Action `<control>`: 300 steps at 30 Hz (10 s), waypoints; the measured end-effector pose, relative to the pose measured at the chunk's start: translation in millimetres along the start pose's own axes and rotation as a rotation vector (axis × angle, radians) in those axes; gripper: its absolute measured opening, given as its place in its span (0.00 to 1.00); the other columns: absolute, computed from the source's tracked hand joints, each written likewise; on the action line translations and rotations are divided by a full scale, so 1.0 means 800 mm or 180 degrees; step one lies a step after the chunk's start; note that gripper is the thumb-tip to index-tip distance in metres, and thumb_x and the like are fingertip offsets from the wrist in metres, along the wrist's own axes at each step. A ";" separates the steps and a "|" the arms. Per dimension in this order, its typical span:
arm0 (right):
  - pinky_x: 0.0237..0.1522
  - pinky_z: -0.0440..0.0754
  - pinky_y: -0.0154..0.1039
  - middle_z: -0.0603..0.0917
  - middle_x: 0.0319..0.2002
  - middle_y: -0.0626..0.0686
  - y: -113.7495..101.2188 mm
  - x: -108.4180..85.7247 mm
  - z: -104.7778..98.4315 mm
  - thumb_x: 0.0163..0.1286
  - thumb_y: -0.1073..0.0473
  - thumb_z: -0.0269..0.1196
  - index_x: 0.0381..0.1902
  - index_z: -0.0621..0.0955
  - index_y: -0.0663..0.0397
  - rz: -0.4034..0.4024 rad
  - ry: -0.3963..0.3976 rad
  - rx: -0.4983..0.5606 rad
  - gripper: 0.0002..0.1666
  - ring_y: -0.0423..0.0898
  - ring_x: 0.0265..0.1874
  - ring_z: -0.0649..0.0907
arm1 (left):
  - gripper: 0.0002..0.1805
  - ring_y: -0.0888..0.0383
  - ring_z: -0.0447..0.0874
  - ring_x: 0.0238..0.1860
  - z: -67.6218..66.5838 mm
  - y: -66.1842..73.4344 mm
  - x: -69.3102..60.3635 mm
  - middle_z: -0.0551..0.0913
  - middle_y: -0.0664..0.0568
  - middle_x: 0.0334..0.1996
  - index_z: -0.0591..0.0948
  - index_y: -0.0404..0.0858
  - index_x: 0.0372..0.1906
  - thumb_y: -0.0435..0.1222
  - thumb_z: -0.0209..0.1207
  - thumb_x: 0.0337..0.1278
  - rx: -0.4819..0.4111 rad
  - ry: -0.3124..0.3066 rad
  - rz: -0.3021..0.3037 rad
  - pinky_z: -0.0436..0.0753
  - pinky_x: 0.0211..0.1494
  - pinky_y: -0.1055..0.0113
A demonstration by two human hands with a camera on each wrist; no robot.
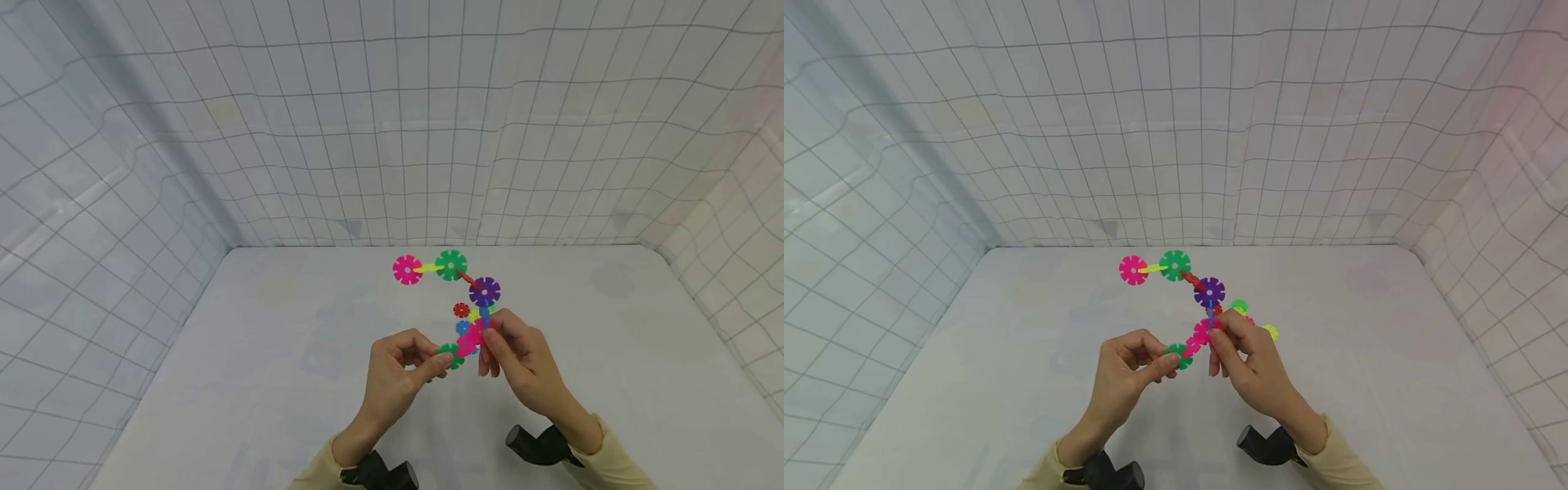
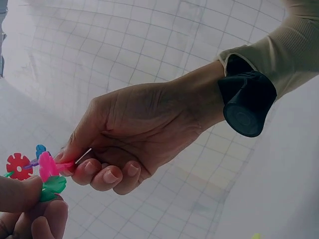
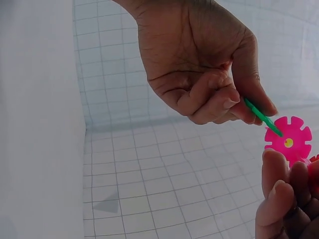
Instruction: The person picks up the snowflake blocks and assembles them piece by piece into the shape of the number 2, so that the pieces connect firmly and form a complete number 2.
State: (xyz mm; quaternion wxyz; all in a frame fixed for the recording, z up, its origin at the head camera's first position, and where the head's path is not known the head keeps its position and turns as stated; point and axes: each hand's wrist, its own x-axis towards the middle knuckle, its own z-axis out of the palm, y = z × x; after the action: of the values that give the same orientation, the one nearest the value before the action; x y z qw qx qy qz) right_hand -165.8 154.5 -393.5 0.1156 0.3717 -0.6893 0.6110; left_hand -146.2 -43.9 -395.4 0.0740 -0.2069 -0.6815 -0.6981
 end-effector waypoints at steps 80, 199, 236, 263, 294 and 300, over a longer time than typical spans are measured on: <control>0.17 0.75 0.32 0.74 0.20 0.53 -0.004 0.009 -0.041 0.75 0.70 0.41 0.34 0.74 0.58 0.0349 0.0829 0.1152 0.14 0.44 0.16 0.77 | 0.11 0.66 0.71 0.26 0.047 -0.184 0.065 0.77 0.62 0.23 0.83 0.40 0.29 0.42 0.70 0.48 0.2349 -0.0504 -0.0613 0.72 0.32 0.73; 0.06 0.62 0.33 0.65 0.11 0.47 0.009 -0.005 0.028 0.69 0.75 0.48 0.26 0.71 0.55 0.0405 0.0585 -0.0117 0.14 0.41 0.07 0.66 | 0.07 0.67 0.71 0.13 0.020 -0.037 0.014 0.81 0.52 0.20 0.85 0.31 0.34 0.33 0.63 0.58 0.1723 0.0567 0.2765 0.66 0.21 0.87; 0.12 0.69 0.33 0.70 0.15 0.55 0.009 0.012 -0.049 0.73 0.72 0.48 0.33 0.75 0.59 0.0628 0.0694 0.0914 0.11 0.45 0.12 0.71 | 0.19 0.59 0.67 0.35 0.028 -0.159 0.047 0.71 0.59 0.28 0.83 0.42 0.38 0.51 0.68 0.48 0.3079 -0.0698 -0.0817 0.69 0.28 0.72; 0.28 0.79 0.29 0.79 0.39 0.55 -0.009 0.006 -0.056 0.77 0.69 0.33 0.57 0.70 0.68 0.0033 -0.0318 0.2676 0.21 0.44 0.24 0.79 | 0.08 0.66 0.74 0.27 0.002 -0.101 0.031 0.78 0.62 0.25 0.81 0.42 0.36 0.38 0.68 0.53 0.2049 -0.0867 -0.0554 0.75 0.29 0.73; 0.13 0.70 0.40 0.71 0.25 0.55 -0.020 -0.002 -0.028 0.75 0.72 0.40 0.51 0.73 0.59 0.0206 -0.0107 0.1332 0.16 0.47 0.15 0.72 | 0.07 0.58 0.82 0.29 0.002 0.030 -0.001 0.85 0.55 0.26 0.87 0.38 0.33 0.38 0.68 0.52 0.0341 -0.0628 -0.0527 0.80 0.26 0.65; 0.12 0.68 0.41 0.70 0.24 0.56 -0.022 -0.003 -0.026 0.74 0.74 0.39 0.50 0.72 0.62 0.0109 -0.0058 0.1253 0.16 0.46 0.16 0.73 | 0.06 0.58 0.82 0.28 0.003 0.032 -0.002 0.85 0.59 0.24 0.87 0.41 0.32 0.39 0.69 0.51 0.0409 -0.0638 -0.0519 0.79 0.26 0.65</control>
State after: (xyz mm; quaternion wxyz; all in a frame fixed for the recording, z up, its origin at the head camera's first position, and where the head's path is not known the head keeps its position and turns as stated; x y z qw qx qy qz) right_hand -159.2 174.7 -377.0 0.0241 0.3808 -0.5638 0.7325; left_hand -134.6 -43.5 -372.4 -0.0382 -0.2144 -0.7433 -0.6325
